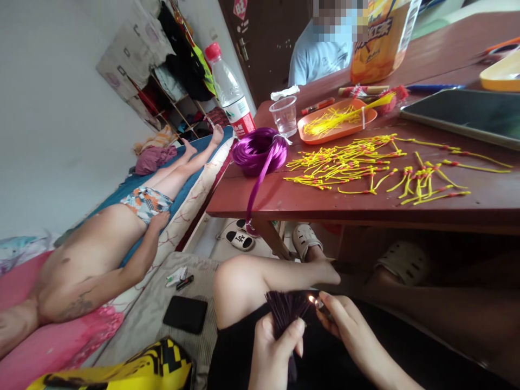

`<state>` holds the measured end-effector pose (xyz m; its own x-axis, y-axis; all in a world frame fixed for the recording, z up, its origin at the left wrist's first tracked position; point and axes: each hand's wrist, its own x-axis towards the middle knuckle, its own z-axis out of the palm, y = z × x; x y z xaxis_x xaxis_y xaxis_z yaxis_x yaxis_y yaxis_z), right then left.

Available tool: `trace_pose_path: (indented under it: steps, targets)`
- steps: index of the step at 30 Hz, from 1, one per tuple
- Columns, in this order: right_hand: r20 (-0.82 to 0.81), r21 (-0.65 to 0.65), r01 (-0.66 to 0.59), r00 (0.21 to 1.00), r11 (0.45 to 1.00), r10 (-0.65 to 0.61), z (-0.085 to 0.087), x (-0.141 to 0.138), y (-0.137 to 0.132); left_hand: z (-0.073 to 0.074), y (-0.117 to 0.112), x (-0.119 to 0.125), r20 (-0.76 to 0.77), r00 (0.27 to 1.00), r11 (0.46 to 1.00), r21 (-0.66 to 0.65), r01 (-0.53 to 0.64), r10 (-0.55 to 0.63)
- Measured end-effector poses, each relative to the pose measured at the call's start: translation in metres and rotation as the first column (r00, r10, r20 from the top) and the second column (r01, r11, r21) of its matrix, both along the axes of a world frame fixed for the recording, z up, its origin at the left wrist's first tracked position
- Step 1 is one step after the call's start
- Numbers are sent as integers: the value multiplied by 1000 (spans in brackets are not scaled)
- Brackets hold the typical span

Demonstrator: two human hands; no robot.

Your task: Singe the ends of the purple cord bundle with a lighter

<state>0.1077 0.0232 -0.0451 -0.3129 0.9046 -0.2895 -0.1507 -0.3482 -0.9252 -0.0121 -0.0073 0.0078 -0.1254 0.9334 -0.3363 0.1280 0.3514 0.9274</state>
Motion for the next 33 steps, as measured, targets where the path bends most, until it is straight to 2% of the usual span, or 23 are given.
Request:
trace_pose_path:
  steps: [12, 19, 23, 26, 31, 33]
  targets:
    - [-23, -26, 30, 999, 999, -31, 1, 0, 0, 0, 1, 0, -22, 999, 1000, -13, 26, -27]
    - [-5, -15, 82, 997, 997, -82, 14, 3, 1, 0, 1, 1, -7, 999, 999, 0, -43, 43]
    - [-124, -3, 108, 986, 994, -108, 17, 4, 0, -2, -1, 1, 101, 992, 997, 1, -77, 76]
    - [-206, -45, 105, 972, 993, -112, 20, 1, -2, -6, -1, 3, 161, 982, 995, 1, -105, 103]
    - [-299, -139, 105, 944, 985, -143, 26, -8, -8, -8, 3, 9, 185, 976, 992, 27, -123, 115]
    - [-287, -165, 124, 943, 978, -168, 26, -9, -9, -6, 4, 12, 186, 977, 993, 33, -109, 101]
